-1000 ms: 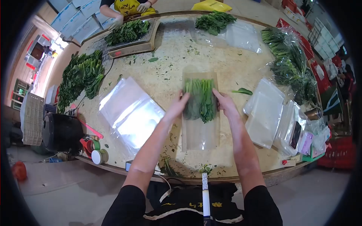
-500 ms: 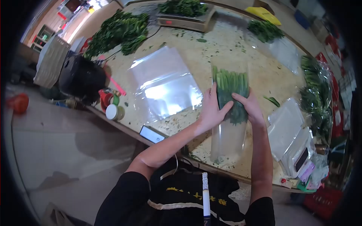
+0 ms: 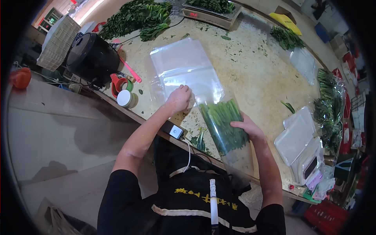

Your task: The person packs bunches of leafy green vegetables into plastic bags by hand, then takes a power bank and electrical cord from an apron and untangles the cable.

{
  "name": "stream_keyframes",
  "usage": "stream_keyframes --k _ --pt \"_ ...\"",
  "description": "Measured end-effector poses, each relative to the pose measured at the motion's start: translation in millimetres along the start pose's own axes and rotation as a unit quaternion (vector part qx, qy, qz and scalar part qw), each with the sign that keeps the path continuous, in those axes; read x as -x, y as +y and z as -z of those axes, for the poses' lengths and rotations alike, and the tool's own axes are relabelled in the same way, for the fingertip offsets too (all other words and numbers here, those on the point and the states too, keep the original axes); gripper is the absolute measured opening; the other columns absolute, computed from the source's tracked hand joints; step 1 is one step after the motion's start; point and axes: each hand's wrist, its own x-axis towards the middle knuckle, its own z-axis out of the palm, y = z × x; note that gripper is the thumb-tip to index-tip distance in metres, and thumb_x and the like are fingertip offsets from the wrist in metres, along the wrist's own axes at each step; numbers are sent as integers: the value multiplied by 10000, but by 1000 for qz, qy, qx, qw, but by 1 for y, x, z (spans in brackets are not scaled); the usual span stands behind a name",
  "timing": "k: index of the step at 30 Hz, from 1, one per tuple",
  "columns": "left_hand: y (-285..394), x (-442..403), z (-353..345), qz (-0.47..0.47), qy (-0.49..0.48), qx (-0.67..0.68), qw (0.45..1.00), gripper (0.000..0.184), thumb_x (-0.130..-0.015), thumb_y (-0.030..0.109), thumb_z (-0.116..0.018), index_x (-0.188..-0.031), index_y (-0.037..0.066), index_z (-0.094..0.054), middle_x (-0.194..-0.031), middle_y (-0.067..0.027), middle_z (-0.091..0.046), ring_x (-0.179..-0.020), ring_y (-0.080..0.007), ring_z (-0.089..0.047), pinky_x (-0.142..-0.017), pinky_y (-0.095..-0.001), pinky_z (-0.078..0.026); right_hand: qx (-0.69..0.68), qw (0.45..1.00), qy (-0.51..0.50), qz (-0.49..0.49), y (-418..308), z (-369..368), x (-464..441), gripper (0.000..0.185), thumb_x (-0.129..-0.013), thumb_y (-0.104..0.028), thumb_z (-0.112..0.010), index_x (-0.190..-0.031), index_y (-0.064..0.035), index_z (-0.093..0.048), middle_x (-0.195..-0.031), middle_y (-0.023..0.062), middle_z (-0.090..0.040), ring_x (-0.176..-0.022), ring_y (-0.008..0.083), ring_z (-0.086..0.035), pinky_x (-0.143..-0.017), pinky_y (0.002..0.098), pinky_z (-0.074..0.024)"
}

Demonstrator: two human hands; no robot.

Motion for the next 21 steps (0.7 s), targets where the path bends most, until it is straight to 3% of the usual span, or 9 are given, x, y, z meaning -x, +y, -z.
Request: stream_keyframes --k 7,10,13,19,21 --pt "-2 2 2 -1 19 -29 999 290 -765 90 -708 -1038 24 -634 -1096 -162 -599 -1105 -338 -575 -941 -423 -513 16 999 -29 -17 2 -16 3 836 -829 -259 -804 -1498 49 -409 -1414 134 -579 -1290 211 -552 -1117 341 -400" --pt "0 10 9 -42 45 30 998 256 -767 84 -706 -1010 32 -646 -1076 -152 -605 -1086 -335 -578 -944 -423 -506 18 999 -32 -20 9 -15 3 846 -826 -264 -809 -1506 39 -406 -1425 125 -574 -1300 206 -544 -1125 341 -391" --pt "-12 12 -2 -36 36 9 999 289 -754 101 -731 -1021 29 -646 -1075 -147 -604 -1078 -330 -578 -952 -427 -498 2 999 -30 -22 12 -17 2 826 -828 -202 -811 -1511 30 -408 -1413 118 -583 -1288 196 -547 -1115 340 -403" --pt "-20 12 1 -31 13 -28 999 312 -755 129 -767 -1016 21 -633 -1058 -143 -597 -1069 -328 -579 -942 -435 -495 10 999 -2 -35 7 -27 3 827 -810 -214 -827 -1495 25 -429 -1394 106 -597 -1266 192 -564 -1107 337 -411" --pt "-14 18 16 -93 76 53 991 253 -779 120 -754 -981 25 -635 -1034 -139 -598 -1059 -330 -581 -932 -438 -494 13 999 9 -29 11 -25 5 826 -807 -214 -828 -1492 25 -433 -1391 107 -600 -1263 192 -566 -1105 337 -413"
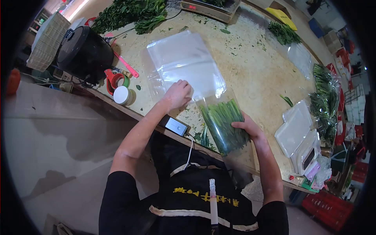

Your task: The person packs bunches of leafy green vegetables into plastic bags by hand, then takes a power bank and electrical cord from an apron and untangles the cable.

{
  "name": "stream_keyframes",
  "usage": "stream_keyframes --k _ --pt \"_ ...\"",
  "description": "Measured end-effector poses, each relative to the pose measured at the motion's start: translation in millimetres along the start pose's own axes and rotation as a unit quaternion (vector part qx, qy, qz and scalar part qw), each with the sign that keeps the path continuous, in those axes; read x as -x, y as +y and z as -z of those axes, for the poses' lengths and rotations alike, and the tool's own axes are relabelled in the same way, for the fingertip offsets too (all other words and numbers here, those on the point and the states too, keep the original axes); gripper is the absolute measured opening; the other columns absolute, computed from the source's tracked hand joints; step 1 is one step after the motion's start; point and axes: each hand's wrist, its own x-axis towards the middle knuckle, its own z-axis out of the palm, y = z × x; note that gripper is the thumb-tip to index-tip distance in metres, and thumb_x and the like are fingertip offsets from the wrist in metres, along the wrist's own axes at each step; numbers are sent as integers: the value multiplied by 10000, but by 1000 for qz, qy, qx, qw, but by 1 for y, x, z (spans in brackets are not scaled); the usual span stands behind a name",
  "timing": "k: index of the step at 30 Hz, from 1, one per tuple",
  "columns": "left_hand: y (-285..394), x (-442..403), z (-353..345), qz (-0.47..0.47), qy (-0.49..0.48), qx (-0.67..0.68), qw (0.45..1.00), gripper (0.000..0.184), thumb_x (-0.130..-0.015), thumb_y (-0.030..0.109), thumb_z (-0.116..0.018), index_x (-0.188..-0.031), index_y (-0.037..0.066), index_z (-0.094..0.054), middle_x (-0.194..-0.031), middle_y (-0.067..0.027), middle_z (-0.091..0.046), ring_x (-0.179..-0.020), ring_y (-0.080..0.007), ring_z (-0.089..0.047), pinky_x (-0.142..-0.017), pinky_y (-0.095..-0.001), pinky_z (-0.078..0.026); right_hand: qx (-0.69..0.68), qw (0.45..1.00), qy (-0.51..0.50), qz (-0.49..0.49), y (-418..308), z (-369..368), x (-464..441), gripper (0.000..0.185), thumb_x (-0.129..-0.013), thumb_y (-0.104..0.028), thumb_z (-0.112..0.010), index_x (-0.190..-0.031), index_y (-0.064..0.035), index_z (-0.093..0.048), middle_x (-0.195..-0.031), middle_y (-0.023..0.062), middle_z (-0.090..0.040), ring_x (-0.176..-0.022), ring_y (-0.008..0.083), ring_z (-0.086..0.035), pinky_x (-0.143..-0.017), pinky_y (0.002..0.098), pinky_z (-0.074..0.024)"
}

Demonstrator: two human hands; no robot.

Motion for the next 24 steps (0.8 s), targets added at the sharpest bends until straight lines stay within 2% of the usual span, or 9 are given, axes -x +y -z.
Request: stream_keyframes --k 3,7,10,12,14,17,19,22,24 --pt "-13 4 -4 29 -52 -22 998 236 -824 161 -726 -997 26 -639 -1051 -152 -600 -1078 -331 -579 -924 -440 -496 -2 1000 13 -2 -1 1 -2 828 -803 -215 -829 -1489 28 -435 -1386 110 -603 -1260 193 -569 -1106 337 -414" --pt "-18 -5 -8 13 -58 -73 996 189 -859 186 -680 -958 28 -651 -997 -161 -619 -1026 -330 -611 -884 -440 -515 22 999 20 22 -9 -8 3 825 -812 -223 -820 -1489 41 -430 -1383 120 -603 -1262 194 -568 -1111 332 -408" --pt "-5 -10 0 74 -51 -56 994 170 -902 185 -624 -925 22 -670 -931 -164 -637 -947 -351 -639 -852 -455 -528 -4 999 3 40 -7 -15 10 824 -817 -222 -820 -1488 51 -426 -1383 128 -602 -1262 195 -567 -1110 332 -409" --pt "13 -15 13 106 54 42 992 148 -917 148 -609 -910 21 -683 -889 -162 -641 -880 -372 -646 -819 -463 -533 8 999 -18 44 -6 -20 12 815 -816 -204 -820 -1484 52 -429 -1381 131 -602 -1262 194 -566 -1108 335 -411" --pt "36 -20 30 102 59 60 991 129 -928 146 -624 -927 31 -682 -893 -163 -634 -872 -367 -643 -790 -448 -528 15 998 -38 51 -3 -25 13 807 -816 -186 -820 -1481 54 -431 -1378 134 -602 -1263 194 -566 -1107 339 -413" --pt "59 -19 43 81 73 76 991 105 -934 136 -647 -933 35 -677 -891 -164 -624 -859 -358 -640 -750 -433 -520 32 999 -6 26 -3 -24 13 795 -813 -147 -815 -1480 52 -431 -1369 137 -607 -1265 204 -569 -1106 344 -418" --pt "72 -12 40 66 77 75 992 99 -929 128 -654 -922 30 -673 -884 -165 -621 -855 -354 -641 -739 -434 -517 -35 999 14 24 -1 -20 14 784 -824 -115 -791 -1495 43 -417 -1388 138 -593 -1265 210 -574 -1094 344 -437" --pt "90 -12 38 35 94 63 993 69 -915 96 -667 -912 28 -663 -873 -150 -613 -837 -346 -635 -730 -433 -513 -49 997 15 50 0 -22 12 774 -828 -106 -785 -1495 35 -418 -1391 133 -590 -1254 205 -582 -1081 340 -451" --pt "102 -15 37 -2 144 71 987 44 -890 57 -683 -913 30 -657 -867 -141 -603 -822 -344 -623 -729 -427 -505 -36 998 4 54 -1 -29 9 779 -828 -104 -782 -1500 31 -412 -1394 132 -588 -1256 206 -581 -1085 342 -448"
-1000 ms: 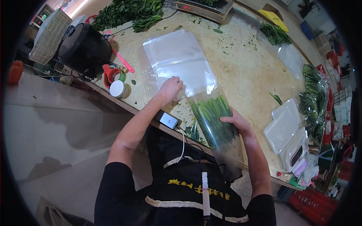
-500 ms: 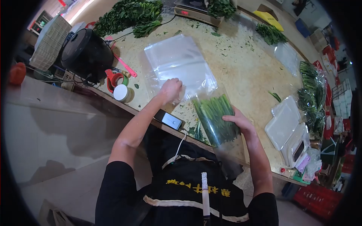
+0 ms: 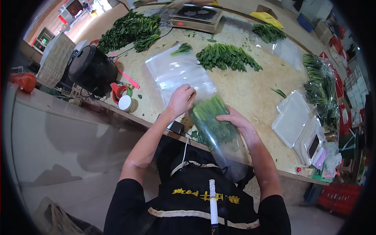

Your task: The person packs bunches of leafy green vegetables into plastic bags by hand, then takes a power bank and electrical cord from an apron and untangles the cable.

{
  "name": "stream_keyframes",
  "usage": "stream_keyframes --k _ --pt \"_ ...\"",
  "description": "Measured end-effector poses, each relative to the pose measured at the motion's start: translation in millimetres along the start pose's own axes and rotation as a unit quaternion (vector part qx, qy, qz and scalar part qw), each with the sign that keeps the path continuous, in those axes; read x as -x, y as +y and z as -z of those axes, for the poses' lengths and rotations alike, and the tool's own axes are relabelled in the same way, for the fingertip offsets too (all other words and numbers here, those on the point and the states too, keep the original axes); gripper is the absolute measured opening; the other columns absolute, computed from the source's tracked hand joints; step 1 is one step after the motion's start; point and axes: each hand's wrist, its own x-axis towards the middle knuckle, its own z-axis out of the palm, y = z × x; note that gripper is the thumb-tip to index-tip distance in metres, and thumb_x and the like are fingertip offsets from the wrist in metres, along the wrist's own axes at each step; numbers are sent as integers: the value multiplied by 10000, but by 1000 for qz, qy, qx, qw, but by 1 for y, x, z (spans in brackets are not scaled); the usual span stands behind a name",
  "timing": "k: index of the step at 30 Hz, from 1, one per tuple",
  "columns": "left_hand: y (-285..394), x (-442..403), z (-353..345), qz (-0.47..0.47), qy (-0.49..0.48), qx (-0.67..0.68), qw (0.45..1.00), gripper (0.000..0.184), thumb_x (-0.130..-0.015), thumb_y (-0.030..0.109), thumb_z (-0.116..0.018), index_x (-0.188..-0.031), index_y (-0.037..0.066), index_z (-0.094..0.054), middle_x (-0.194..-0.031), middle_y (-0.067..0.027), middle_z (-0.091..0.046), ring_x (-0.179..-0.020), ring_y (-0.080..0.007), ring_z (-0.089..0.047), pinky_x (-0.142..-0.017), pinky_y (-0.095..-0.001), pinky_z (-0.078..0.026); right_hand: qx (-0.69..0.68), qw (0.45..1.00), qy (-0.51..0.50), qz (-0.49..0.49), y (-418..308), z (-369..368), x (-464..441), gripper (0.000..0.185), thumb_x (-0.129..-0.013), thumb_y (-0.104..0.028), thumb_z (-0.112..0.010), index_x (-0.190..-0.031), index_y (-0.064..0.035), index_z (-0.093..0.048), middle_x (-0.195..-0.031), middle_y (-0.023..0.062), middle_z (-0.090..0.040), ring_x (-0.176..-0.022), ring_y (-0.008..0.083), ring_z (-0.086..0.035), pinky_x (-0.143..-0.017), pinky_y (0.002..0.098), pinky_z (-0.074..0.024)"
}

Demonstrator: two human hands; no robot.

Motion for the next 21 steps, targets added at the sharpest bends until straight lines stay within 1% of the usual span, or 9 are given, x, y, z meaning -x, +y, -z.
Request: stream_keyframes --k 8,11,13,14,16,17,18,20,21 --pt "49 2 1 -73 -9 23 997 70 -869 20 -697 -928 26 -659 -877 -113 -604 -838 -338 -602 -766 -430 -483 -41 997 37 51 7 12 13 823 -815 -87 -781 -1527 9 -380 -1411 134 -567 -1264 226 -578 -1107 345 -430" --pt "71 -7 -2 -98 15 12 995 203 -850 41 -727 -1039 33 -654 -1008 -135 -618 -907 -335 -610 -821 -414 -488 -42 987 125 89 -1 17 40 842 -808 -66 -806 -1525 4 -369 -1376 145 -585 -1256 232 -580 -1090 356 -448" --pt "101 -16 -7 -86 156 -44 983 421 -866 114 -754 -1242 13 -595 -1197 -165 -585 -1018 -319 -616 -900 -386 -491 -62 971 166 158 -10 19 64 830 -805 -62 -811 -1512 9 -381 -1361 137 -592 -1249 228 -583 -1083 354 -452" --pt "108 -20 -22 -94 153 -34 983 421 -866 114 -754 -1242 13 -595 -1197 -165 -585 -1018 -319 -616 -900 -386 -491 -62 969 178 161 -13 23 76 830 -805 -62 -811 -1512 9 -381 -1361 137 -592 -1249 228 -583 -1083 354 -452" --pt "116 -25 -60 144 221 140 954 613 -921 235 -758 -1403 -24 -480 -1354 -167 -505 -1118 -298 -592 -952 -355 -486 -71 953 218 197 -15 29 98 831 -811 -89 -821 -1509 11 -381 -1359 134 -594 -1238 214 -584 -1069 349 -457" --pt "121 -29 -78 253 147 386 875 572 -1016 336 -655 -1400 -59 -504 -1274 -120 -577 -1083 -227 -594 -940 -333 -492 -72 950 227 200 -10 32 105 831 -811 -89 -821 -1509 11 -381 -1359 134 -594 -1238 214 -584 -1069 349 -457" --pt "117 -31 -94 248 140 391 875 572 -1016 336 -655 -1400 -59 -504 -1274 -120 -577 -1083 -227 -594 -940 -333 -492 -58 941 274 189 -1 37 111 777 -863 -156 -792 -1506 15 -390 -1359 132 -594 -1222 211 -590 -1058 347 -462" --pt "107 -30 -128 304 -88 559 767 601 -1054 409 -567 -1365 -105 -538 -1157 -103 -646 -1063 -184 -603 -924 -341 -500 -44 927 327 181 28 49 114 732 -915 -222 -764 -1502 18 -399 -1360 130 -595 -1205 208 -596 -1048 344 -466" --pt "108 -29 -144 350 -100 481 797 508 -1068 374 -510 -1205 -91 -662 -958 -126 -712 -929 -182 -637 -856 -352 -510 -116 908 369 160 52 57 113 678 -964 -293 -704 -1493 23 -423 -1355 128 -600 -1188 207 -601 -1032 343 -474"
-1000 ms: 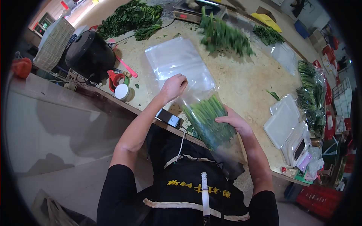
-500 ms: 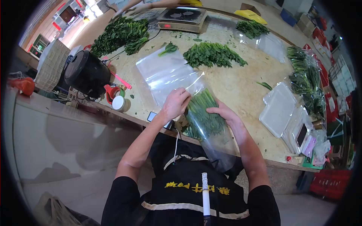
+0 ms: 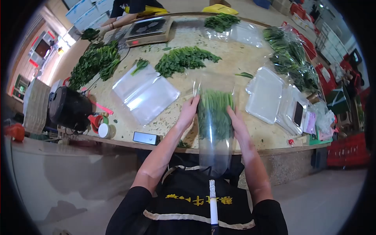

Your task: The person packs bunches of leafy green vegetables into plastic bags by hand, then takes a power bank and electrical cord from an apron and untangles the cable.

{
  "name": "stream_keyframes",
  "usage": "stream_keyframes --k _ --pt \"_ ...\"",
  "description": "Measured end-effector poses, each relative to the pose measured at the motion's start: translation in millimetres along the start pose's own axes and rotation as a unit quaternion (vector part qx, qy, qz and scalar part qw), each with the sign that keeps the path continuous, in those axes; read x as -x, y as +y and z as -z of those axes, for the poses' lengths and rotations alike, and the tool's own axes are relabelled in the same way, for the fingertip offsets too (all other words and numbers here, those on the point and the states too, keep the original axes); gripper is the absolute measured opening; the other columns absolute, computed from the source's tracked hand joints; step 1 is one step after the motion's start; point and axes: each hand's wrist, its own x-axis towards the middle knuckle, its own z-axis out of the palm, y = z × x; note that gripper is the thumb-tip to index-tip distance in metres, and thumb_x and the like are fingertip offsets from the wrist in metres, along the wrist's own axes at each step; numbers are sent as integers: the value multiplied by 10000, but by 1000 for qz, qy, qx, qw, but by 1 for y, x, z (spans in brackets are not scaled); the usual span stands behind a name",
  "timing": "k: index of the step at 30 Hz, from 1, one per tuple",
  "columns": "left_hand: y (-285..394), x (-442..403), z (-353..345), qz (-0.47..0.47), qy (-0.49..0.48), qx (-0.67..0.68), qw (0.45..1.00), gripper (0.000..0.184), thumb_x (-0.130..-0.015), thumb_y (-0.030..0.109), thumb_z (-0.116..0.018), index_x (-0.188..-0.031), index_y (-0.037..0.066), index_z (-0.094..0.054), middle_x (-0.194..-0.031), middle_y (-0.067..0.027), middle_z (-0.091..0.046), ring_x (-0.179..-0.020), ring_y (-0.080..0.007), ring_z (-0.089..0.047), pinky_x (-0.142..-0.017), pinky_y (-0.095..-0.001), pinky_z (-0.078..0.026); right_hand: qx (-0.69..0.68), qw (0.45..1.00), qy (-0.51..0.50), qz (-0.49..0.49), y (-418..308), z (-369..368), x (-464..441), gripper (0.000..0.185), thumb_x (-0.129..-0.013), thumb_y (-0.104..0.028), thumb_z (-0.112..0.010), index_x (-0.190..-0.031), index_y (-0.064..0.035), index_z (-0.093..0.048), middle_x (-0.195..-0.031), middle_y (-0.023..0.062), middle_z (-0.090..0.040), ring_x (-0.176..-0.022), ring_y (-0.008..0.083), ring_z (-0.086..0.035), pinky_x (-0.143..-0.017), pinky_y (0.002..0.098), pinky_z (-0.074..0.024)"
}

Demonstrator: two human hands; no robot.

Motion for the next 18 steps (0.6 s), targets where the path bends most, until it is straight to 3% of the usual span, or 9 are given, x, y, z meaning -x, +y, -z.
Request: stream_keyframes --k 2,3,5,7,9,10,12,16,18 --pt "-43 -13 -2 -7 -13 -98 995 443 -1050 322 -525 -1120 -85 -685 -911 -161 -717 -878 -210 -655 -815 -369 -512 -96 991 66 -62 12 14 10 631 -1057 -427 -551 -1476 39 -469 -1363 134 -605 -1162 203 -605 -988 334 -495" --pt "-63 -16 -2 -13 -16 -196 980 388 -1032 270 -540 -1035 -79 -707 -865 -196 -722 -826 -238 -674 -774 -385 -514 -96 991 73 -60 22 25 10 631 -1057 -427 -551 -1476 39 -469 -1363 134 -605 -1162 203 -605 -988 334 -495" --pt "-87 -15 -1 -26 -16 -217 976 346 -1008 229 -540 -998 -74 -707 -845 -229 -710 -805 -288 -686 -758 -402 -518 -66 979 176 -82 64 50 -4 524 -1079 -367 -522 -1390 52 -562 -1293 131 -653 -1136 183 -623 -967 319 -505" --pt "-85 -8 1 -35 -11 -239 970 307 -984 188 -540 -960 -68 -707 -826 -262 -698 -785 -337 -698 -742 -419 -523 2 982 180 -51 77 62 -14 492 -1066 -350 -550 -1328 63 -607 -1211 122 -688 -1067 182 -648 -919 309 -518" --pt "-64 -1 6 -67 -64 -333 938 271 -1017 132 -543 -972 -94 -684 -760 -145 -690 -678 -155 -608 -639 -341 -482 69 981 181 -17 79 70 -24 464 -1053 -333 -579 -1267 73 -652 -1129 113 -724 -998 181 -674 -871 298 -531" --pt "-59 2 10 -66 -67 -335 938 271 -1017 132 -543 -972 -94 -684 -760 -145 -690 -678 -155 -608 -639 -341 -482 91 981 169 -3 77 73 -28 399 -1035 -292 -602 -1203 61 -678 -1045 95 -728 -914 174 -671 -811 294 -531" --pt "-54 17 21 -69 -138 -383 911 247 -953 147 -547 -924 -48 -695 -868 -275 -694 -813 -435 -690 -735 -457 -533 112 981 157 6 70 74 -18 336 -1018 -252 -625 -1140 50 -705 -961 78 -732 -829 166 -669 -750 290 -531" --pt "-21 76 41 18 -256 -345 903 249 -995 134 -522 -893 -43 -664 -814 -186 -722 -727 -299 -714 -693 -396 -548 416 904 71 76 62 78 46 165 -984 -135 -613 -951 10 -683 -794 32 -649 -688 119 -583 -622 305 -477" --pt "-1 95 41 78 -280 -276 916 252 -1012 130 -510 -892 -38 -655 -794 -146 -727 -703 -237 -714 -682 -371 -552 324 945 17 49 77 84 83 195 -1001 -154 -595 -952 16 -677 -795 27 -653 -685 109 -582 -616 303 -473"
